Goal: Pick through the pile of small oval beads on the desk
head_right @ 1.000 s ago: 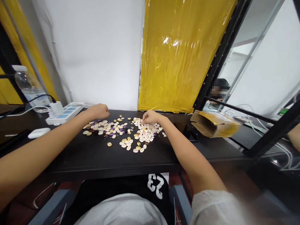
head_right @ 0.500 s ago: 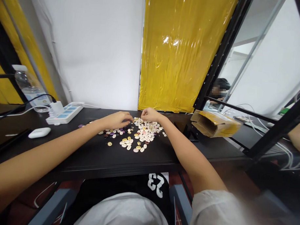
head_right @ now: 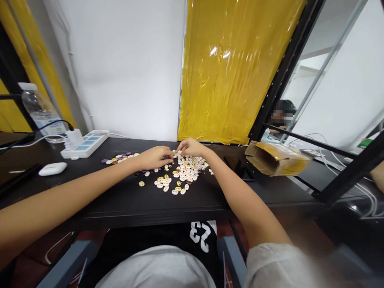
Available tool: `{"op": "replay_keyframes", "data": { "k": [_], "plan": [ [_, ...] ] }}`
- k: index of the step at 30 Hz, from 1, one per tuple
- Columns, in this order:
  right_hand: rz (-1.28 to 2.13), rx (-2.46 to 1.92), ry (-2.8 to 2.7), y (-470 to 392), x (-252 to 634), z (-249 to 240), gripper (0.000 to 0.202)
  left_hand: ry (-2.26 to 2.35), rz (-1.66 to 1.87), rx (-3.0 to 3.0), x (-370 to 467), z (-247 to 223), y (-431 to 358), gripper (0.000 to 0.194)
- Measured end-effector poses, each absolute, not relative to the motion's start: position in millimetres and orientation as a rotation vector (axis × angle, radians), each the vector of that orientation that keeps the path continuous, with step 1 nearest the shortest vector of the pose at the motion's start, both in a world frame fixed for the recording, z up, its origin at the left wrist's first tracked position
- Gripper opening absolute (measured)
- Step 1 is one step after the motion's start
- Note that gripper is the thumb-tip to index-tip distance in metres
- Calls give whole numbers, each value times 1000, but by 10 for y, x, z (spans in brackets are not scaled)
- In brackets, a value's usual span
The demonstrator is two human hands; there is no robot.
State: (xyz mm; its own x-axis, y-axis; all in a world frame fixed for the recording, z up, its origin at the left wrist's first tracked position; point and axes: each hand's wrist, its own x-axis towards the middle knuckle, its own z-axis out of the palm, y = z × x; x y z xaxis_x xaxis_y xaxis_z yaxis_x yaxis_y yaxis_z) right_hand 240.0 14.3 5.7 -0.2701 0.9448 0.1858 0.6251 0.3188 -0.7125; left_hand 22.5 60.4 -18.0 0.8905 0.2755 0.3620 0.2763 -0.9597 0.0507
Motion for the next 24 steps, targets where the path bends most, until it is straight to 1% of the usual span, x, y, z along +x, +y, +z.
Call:
{"op": "replay_keyframes", "data": {
  "k": [4, 10, 14, 17, 21, 24],
  "plan": [
    [676, -1372, -1977, 137, 2402, 64, 18, -434, -595, -3106, 235, -205, 647, 15],
    [642, -1380, -1987, 155, 2407, 41, 13, -527, -659, -3066, 257, -229, 635, 19],
    [684, -1361, -1983, 146, 2382, 34, 13, -755, -964, -3123, 271, -220, 600, 22],
    [669, -1346, -2000, 132, 2350, 39, 14, -810, -1189, -3159, 280, -199, 598, 26],
    [676, -1323, -2032, 132, 2328, 37, 14, -774, -1282, -3223, 291, -188, 603, 25],
    [688, -1307, -2034, 140, 2325, 26, 15, -896, -1298, -3215, 297, -192, 588, 21]
  ]
}}
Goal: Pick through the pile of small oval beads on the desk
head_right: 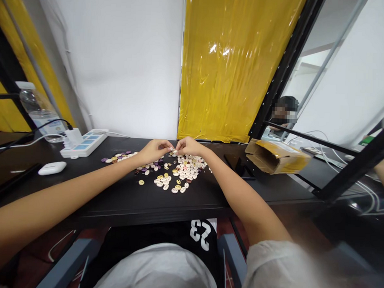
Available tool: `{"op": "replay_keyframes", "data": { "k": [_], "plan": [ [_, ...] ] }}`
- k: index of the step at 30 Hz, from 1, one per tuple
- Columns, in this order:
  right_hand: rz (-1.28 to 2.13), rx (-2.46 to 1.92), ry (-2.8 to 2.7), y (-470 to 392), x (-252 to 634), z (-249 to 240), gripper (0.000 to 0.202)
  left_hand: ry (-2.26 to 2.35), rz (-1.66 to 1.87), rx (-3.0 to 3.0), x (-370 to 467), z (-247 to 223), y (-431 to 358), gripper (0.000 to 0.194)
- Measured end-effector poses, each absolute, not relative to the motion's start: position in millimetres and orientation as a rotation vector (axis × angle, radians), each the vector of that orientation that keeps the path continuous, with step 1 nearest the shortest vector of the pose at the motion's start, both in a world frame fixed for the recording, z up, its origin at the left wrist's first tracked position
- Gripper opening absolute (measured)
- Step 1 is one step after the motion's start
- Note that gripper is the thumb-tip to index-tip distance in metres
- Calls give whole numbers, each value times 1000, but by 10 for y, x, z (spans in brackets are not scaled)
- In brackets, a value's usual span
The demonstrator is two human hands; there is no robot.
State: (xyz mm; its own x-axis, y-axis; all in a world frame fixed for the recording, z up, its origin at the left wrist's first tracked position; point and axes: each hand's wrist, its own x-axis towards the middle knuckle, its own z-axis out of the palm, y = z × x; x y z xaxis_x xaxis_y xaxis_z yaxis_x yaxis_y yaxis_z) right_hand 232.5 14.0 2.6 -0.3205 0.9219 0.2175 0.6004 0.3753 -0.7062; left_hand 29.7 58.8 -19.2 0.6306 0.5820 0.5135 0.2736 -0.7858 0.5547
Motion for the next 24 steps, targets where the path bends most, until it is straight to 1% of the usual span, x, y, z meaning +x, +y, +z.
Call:
{"op": "replay_keyframes", "data": {
  "k": [4, 13, 16, 21, 24],
  "plan": [
    [698, -1278, -2001, 154, 2302, 1, 16, 776, 944, 2308, 303, -207, 588, 17],
    [703, -1088, -1923, 251, 2243, -109, 20, 705, 976, 2003, 333, -272, 697, 10],
    [768, -1024, -1887, 260, 2250, -105, 22, 706, 1006, 1927, 337, -246, 679, 10],
    [820, -1051, -1787, 229, 2237, -71, 20, 694, 1051, 1812, 326, -203, 639, 10],
    [840, -1040, -1728, 224, 2223, -71, 21, 711, 1045, 1766, 316, -195, 627, 13]
  ]
}}
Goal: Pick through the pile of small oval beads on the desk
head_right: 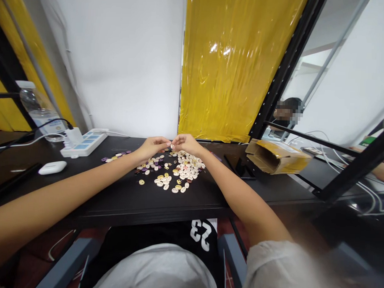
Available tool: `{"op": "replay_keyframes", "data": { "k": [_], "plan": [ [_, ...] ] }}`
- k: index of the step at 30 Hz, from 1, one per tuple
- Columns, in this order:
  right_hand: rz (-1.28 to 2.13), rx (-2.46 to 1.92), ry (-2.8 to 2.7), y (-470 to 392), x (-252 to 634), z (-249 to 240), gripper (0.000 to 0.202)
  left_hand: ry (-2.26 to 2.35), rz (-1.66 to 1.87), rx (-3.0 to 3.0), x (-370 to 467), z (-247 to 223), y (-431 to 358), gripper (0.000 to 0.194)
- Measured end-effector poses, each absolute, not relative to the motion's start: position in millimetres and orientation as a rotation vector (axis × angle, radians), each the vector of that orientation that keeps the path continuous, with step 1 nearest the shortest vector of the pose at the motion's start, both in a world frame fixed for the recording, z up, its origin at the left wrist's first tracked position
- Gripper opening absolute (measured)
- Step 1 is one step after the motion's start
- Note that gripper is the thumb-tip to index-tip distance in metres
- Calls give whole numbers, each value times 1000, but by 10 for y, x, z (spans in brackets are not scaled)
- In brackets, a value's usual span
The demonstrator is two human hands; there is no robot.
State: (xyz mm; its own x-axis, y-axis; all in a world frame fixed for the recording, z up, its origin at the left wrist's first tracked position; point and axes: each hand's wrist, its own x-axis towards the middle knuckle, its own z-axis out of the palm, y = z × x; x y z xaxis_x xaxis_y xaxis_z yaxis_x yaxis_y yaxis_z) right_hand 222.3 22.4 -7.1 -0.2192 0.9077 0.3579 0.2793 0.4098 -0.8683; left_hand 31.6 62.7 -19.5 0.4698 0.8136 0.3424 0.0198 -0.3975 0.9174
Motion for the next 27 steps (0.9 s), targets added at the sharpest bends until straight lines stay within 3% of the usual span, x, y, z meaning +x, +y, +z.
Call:
{"op": "replay_keyframes", "data": {
  "k": [15, 27],
  "plan": [
    [863, -1000, -1689, 277, 2232, -116, 27, 752, 1103, 1761, 295, -166, 575, 17],
    [824, -1024, -1728, 242, 2202, -137, 26, 726, 1094, 2134, 263, -167, 521, 16]
  ]
}}
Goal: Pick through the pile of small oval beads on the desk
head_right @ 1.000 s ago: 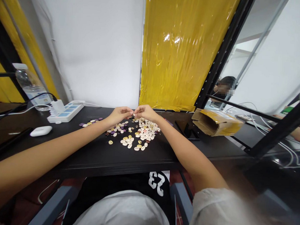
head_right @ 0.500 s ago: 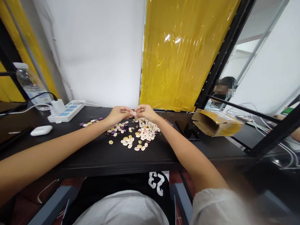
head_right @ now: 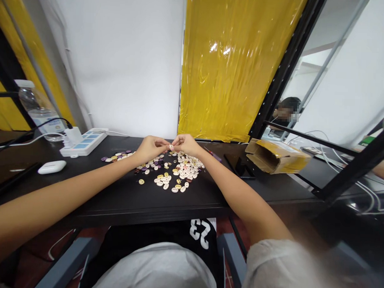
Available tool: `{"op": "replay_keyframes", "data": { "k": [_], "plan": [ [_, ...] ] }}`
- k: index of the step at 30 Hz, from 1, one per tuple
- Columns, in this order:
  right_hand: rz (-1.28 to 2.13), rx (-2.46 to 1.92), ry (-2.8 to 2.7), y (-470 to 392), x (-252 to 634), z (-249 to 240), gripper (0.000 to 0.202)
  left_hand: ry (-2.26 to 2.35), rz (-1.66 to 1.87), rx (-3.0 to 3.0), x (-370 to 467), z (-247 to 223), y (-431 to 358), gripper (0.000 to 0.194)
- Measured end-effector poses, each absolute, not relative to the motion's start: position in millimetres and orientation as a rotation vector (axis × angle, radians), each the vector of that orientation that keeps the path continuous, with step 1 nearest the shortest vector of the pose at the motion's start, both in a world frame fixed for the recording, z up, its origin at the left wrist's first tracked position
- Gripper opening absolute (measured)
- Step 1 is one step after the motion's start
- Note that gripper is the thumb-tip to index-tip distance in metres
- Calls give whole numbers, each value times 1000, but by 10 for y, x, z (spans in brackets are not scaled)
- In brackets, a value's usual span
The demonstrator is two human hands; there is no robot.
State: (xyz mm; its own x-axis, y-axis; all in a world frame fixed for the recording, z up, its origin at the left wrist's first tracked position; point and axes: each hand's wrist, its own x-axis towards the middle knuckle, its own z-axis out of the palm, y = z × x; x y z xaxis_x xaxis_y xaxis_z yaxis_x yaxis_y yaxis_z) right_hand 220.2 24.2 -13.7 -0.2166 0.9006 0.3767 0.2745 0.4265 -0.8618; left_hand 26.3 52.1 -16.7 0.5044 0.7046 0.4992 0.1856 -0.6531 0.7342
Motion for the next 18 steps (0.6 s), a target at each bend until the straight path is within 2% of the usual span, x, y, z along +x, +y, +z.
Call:
{"op": "replay_keyframes", "data": {
  "k": [13, 18],
  "plan": [
    [785, -1057, -1732, 235, 2219, -150, 30, 684, 1100, 2265, 284, -158, 484, 19],
    [720, -1084, -1802, 239, 2169, -163, 30, 694, 1080, 2134, 315, -191, 584, 13]
  ]
}}
